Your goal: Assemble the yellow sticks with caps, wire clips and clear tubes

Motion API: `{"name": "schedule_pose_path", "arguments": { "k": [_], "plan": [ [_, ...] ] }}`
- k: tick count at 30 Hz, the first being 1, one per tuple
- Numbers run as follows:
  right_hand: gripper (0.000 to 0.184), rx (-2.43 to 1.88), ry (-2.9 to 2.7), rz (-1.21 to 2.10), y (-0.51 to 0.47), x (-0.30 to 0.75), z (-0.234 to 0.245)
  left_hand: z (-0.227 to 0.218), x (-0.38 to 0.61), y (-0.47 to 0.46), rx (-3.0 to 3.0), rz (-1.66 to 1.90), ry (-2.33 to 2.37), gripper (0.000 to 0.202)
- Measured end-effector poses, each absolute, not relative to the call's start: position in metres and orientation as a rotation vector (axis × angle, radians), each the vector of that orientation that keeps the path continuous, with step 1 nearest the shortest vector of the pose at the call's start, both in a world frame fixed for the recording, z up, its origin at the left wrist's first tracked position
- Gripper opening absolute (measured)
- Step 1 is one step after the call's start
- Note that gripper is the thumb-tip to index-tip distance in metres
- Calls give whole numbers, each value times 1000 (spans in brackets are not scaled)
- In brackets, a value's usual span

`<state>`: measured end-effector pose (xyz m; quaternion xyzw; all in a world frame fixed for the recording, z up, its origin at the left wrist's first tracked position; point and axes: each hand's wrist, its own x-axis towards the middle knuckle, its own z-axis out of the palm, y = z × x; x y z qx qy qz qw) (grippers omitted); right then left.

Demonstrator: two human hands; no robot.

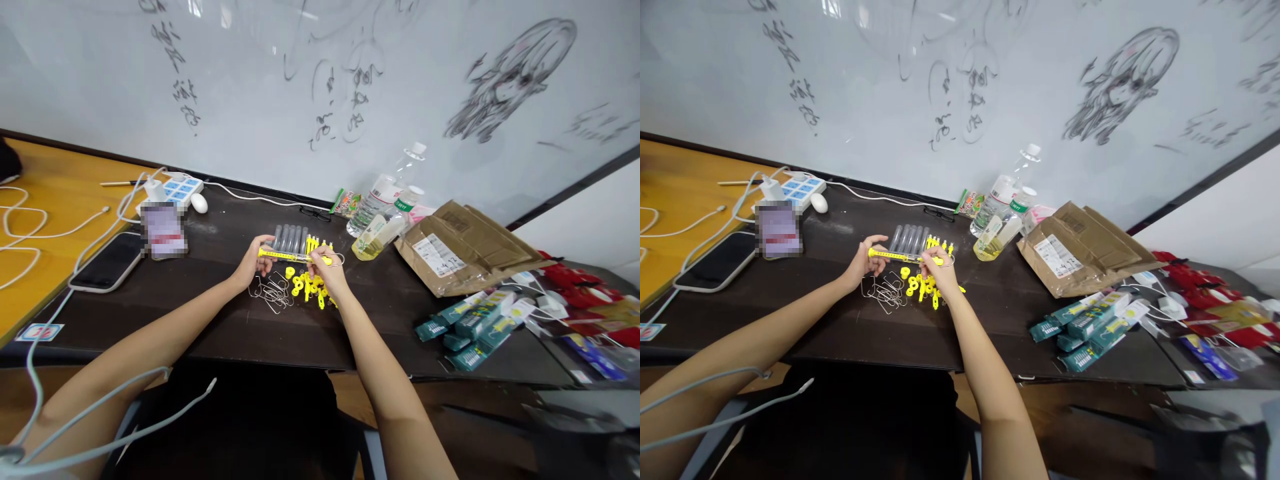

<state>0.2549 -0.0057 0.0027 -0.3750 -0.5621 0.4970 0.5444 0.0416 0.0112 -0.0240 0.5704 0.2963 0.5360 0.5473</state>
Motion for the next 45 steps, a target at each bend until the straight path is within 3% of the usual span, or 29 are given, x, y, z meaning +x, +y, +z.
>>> {"name": "schedule_pose_path", "arguments": {
  "k": [8,21,29,35,45],
  "plan": [
    [28,-866,-1385,1116,-5,260,4,-22,41,6,1564,1237,825,34],
    [28,-965,-1447,1077,0,267,0,-16,35,2,1852,1222,898,19],
    [41,-892,-1352,1215,-2,257,-2,-13,45,1,1435,1432,929,13],
    [31,-810,-1231,1329,-1,260,2,-14,42,10,1177,1495,950,5],
    [37,-720,-1248,1432,-10,254,8,-16,39,16,1037,1478,1033,6]
  ]
}}
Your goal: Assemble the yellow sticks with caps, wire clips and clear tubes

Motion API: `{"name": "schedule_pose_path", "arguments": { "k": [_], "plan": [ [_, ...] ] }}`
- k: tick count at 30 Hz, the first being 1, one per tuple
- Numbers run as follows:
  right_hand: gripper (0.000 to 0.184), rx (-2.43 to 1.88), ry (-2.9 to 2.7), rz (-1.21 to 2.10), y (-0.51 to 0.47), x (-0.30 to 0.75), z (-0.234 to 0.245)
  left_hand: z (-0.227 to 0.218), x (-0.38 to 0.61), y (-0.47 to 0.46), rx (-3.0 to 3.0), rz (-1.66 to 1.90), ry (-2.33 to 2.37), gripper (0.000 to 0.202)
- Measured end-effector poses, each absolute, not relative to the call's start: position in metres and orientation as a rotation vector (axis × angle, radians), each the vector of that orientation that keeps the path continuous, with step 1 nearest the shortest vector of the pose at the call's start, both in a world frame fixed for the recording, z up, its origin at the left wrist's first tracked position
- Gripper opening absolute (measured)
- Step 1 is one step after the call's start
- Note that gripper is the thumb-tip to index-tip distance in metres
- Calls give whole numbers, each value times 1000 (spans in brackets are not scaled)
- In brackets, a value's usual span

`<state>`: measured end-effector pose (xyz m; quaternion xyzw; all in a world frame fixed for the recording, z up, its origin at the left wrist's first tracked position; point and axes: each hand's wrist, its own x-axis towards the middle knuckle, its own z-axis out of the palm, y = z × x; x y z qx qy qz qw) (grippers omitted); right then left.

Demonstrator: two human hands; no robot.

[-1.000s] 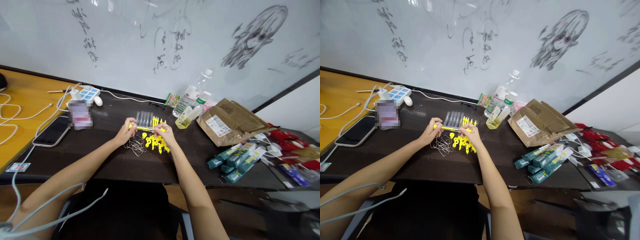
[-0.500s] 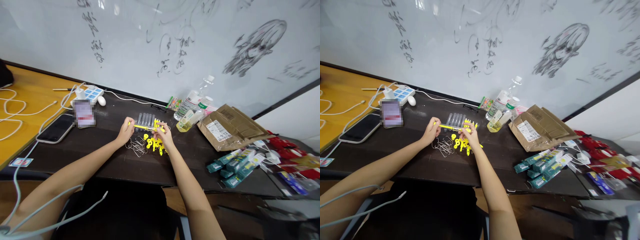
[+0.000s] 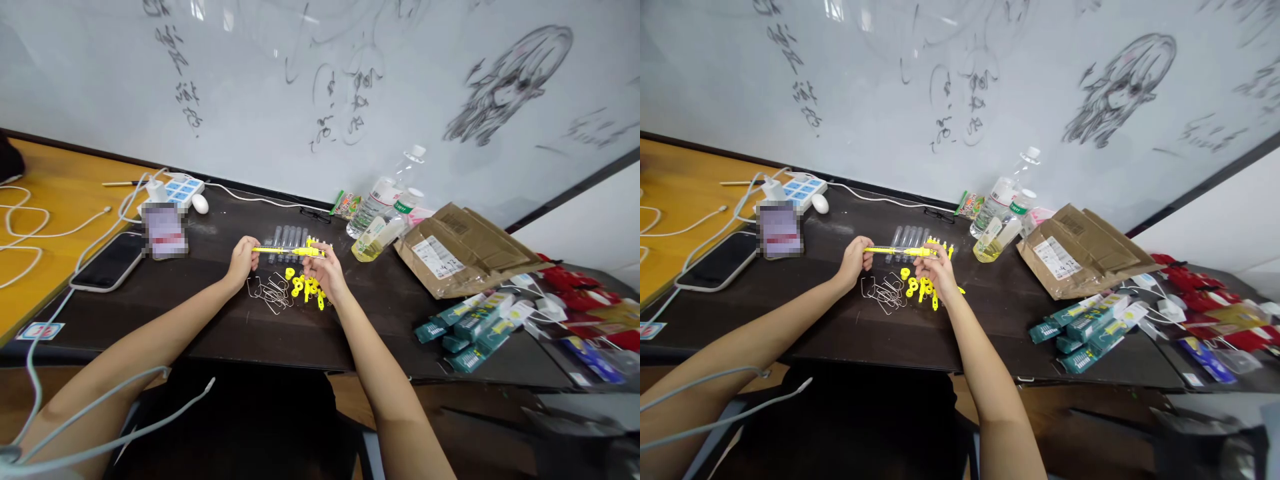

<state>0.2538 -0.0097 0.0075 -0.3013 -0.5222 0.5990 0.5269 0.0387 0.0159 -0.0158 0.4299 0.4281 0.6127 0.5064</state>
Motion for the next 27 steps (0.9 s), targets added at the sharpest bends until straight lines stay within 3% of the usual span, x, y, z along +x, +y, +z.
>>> {"name": "schedule_pose_path", "arguments": {
  "k": [7,17,27],
  "plan": [
    [33,-792,-1232,1266,-11,250,10,-12,40,11,1007,1380,1064,4],
    [42,-939,-1370,1083,-5,254,1,-14,38,14,1096,1332,1038,6],
    [34,-946,-1539,1080,-6,251,-1,-23,29,23,1392,1510,1270,15]
  ]
}}
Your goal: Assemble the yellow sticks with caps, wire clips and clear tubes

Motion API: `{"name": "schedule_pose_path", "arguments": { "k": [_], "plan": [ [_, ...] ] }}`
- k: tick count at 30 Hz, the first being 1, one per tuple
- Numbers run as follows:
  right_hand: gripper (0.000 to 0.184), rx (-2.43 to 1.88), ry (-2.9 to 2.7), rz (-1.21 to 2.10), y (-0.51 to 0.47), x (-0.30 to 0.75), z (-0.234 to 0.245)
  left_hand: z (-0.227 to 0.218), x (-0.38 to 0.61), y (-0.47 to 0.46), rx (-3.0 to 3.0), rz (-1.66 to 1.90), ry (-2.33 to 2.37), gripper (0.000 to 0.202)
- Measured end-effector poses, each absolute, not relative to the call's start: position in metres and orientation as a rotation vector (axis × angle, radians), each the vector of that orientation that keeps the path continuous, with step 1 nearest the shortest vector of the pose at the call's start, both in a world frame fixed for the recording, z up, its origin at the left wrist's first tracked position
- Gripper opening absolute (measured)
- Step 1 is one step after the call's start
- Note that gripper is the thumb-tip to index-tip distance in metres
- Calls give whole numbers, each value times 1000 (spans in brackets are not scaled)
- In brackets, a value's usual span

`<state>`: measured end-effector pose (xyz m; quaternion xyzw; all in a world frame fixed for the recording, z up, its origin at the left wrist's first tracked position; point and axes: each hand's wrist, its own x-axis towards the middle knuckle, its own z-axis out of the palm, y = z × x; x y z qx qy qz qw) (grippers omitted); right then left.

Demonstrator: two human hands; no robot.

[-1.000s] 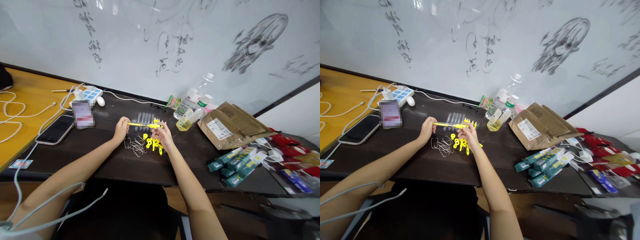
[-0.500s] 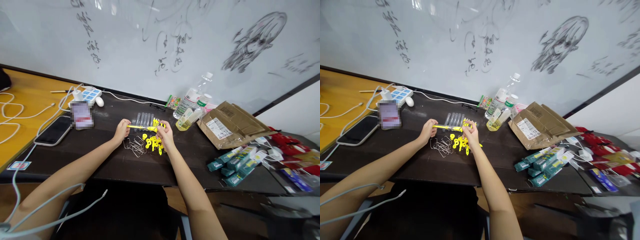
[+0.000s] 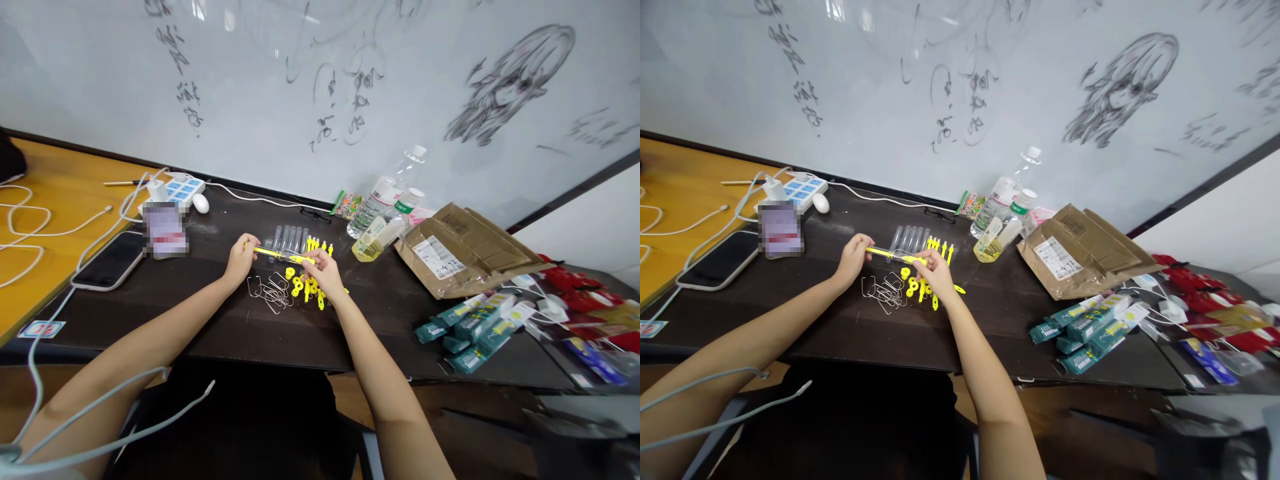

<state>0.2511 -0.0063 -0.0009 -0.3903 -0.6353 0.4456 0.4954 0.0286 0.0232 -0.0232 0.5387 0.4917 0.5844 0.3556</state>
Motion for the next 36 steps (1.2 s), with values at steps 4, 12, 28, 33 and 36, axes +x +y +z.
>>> {"name": "schedule_pose_path", "arguments": {
  "k": [4,12,28,33,36],
  "plan": [
    [32,-955,-1558,1054,-9,247,-3,-13,30,9,1889,1511,1508,14],
    [30,-975,-1662,1063,-12,240,-18,-6,40,-7,2703,957,993,37],
    [40,-1087,-1631,871,-9,246,-7,-13,38,-6,2570,937,1060,35],
    [38,-1098,-1738,790,-12,248,-4,-14,38,-5,2532,973,1063,32],
    [31,-1065,-1749,820,-12,248,-4,-14,37,-4,2581,937,1097,34]
  ]
}}
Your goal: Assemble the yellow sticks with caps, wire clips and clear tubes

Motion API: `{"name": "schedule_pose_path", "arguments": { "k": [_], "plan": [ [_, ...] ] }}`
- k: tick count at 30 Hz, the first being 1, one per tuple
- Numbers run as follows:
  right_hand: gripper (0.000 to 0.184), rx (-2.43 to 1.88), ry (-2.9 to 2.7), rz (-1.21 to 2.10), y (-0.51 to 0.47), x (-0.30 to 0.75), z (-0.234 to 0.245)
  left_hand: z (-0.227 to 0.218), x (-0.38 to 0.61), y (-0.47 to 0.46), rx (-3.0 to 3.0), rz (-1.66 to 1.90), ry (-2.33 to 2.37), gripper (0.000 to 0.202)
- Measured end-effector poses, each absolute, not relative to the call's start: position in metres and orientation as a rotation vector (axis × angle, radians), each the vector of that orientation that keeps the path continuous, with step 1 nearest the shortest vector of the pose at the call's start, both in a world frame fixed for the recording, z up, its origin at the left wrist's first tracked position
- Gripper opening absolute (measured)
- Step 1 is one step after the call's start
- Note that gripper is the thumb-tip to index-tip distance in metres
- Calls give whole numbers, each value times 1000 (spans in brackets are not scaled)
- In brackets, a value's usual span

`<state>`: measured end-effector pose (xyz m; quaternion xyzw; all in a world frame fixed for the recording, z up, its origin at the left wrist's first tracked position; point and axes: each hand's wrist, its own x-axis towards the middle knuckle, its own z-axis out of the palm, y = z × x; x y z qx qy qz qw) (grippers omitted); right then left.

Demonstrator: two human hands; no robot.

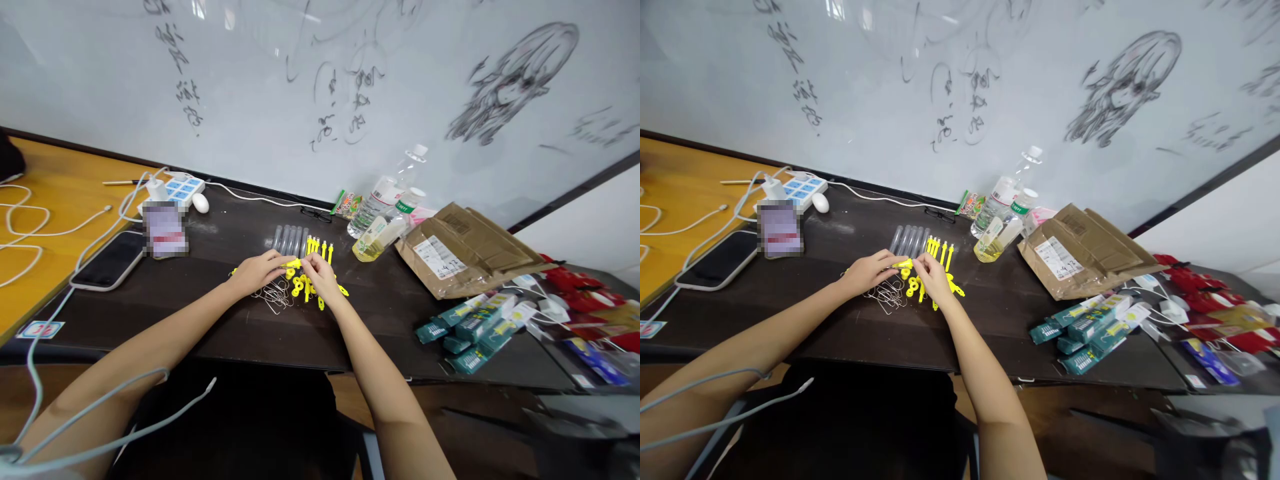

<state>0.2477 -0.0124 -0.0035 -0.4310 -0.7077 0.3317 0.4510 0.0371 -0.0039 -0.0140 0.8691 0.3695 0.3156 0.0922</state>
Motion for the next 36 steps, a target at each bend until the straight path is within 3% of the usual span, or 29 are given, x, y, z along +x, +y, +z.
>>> {"name": "schedule_pose_path", "arguments": {
  "k": [6,36],
  "plan": [
    [15,-966,-1711,948,-13,248,-3,-12,37,-5,2582,927,1084,35],
    [15,-930,-1700,952,-14,247,-7,-10,38,-7,2738,795,1092,40]
  ]
}}
